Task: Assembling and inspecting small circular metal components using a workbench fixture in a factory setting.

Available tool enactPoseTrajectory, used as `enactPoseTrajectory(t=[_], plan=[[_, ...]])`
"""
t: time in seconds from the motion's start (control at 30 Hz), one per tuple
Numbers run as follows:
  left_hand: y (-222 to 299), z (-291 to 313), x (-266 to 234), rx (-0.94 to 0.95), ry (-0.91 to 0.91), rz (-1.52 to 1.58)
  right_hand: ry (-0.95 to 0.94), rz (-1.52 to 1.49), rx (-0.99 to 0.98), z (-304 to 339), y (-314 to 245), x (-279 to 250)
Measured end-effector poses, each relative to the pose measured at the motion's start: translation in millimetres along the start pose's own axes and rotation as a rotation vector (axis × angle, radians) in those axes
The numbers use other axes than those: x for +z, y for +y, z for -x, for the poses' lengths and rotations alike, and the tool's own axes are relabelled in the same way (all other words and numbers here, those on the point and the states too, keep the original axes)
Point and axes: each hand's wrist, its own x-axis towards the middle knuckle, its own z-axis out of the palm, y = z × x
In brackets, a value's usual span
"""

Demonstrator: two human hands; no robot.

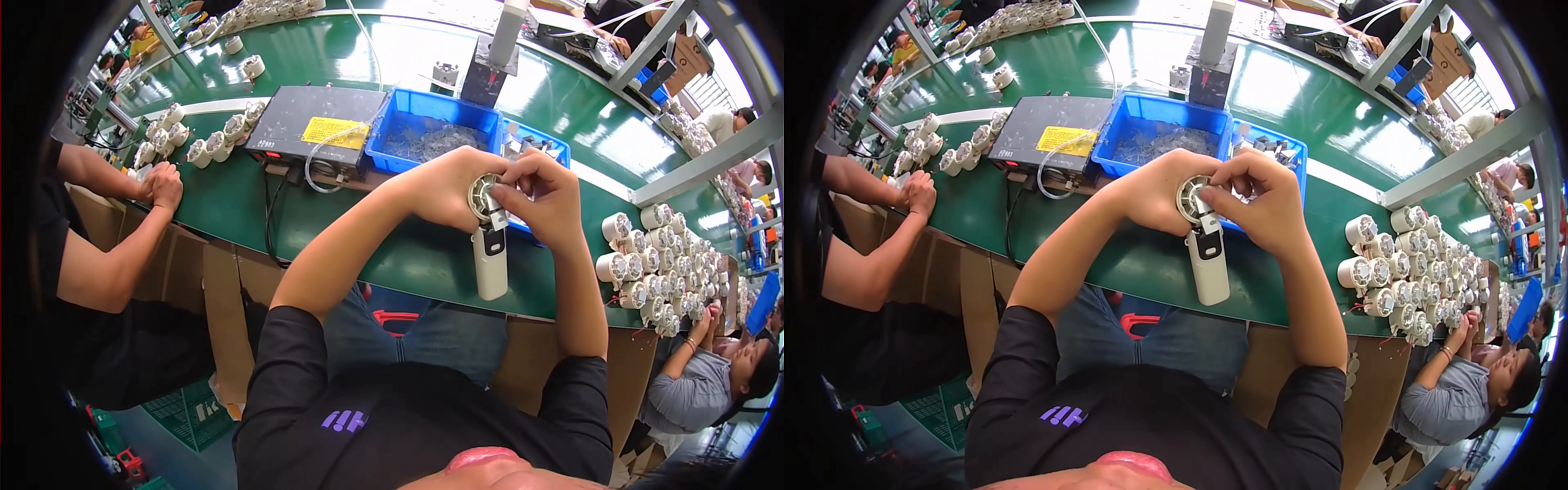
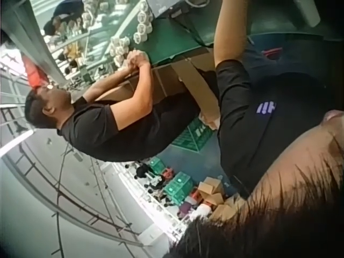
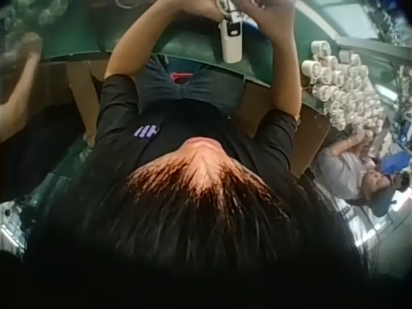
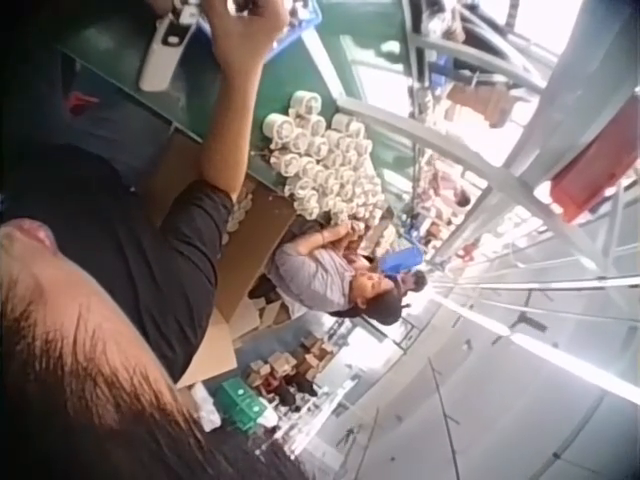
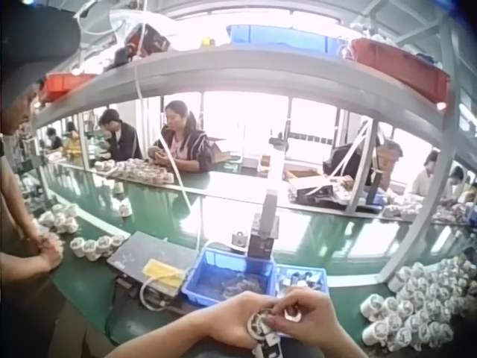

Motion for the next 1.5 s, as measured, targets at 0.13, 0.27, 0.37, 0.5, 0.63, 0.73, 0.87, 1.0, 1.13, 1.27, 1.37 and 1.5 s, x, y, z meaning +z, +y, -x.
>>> enactPoseTrajectory(t=[0.13,0.27,0.37,0.5,0.63,0.73,0.87,1.0,1.13,1.27,1.37,1.5], plan=[[1,0,1,0.006,0.002,0.004,0.038,-0.079,0.112,-1,-4,0],[2,-3,5,-0.007,0.166,0.064,0.176,-0.444,0.189,-7,-7,4],[-7,-4,6,0.019,0.277,0.057,0.203,-0.525,0.164,-8,-7,0],[-18,-6,5,0.091,0.448,0.004,0.16,-0.404,0.053,-6,-6,-8],[-15,-3,9,0.065,0.432,-0.053,0.08,0.032,-0.006,-5,-9,-7],[-13,-3,6,0.053,0.422,-0.046,0.075,0.051,-0.011,-5,-9,-7],[-8,-3,4,0.041,0.419,-0.074,0.093,0.057,-0.006,-5,-4,-8],[-4,-4,5,0.052,0.444,-0.167,0.159,0.03,0.024,-4,2,-9],[-1,-1,7,0.102,0.447,-0.365,0.166,0.125,-0.084,-2,0,-6],[4,1,8,0.125,0.475,-0.396,0.184,0.126,-0.114,-1,-7,-2],[9,2,11,0.145,0.488,-0.42,0.204,0.095,-0.14,0,-11,2],[16,3,20,0.185,0.501,-0.46,0.247,0.0,-0.183,3,-15,9]])
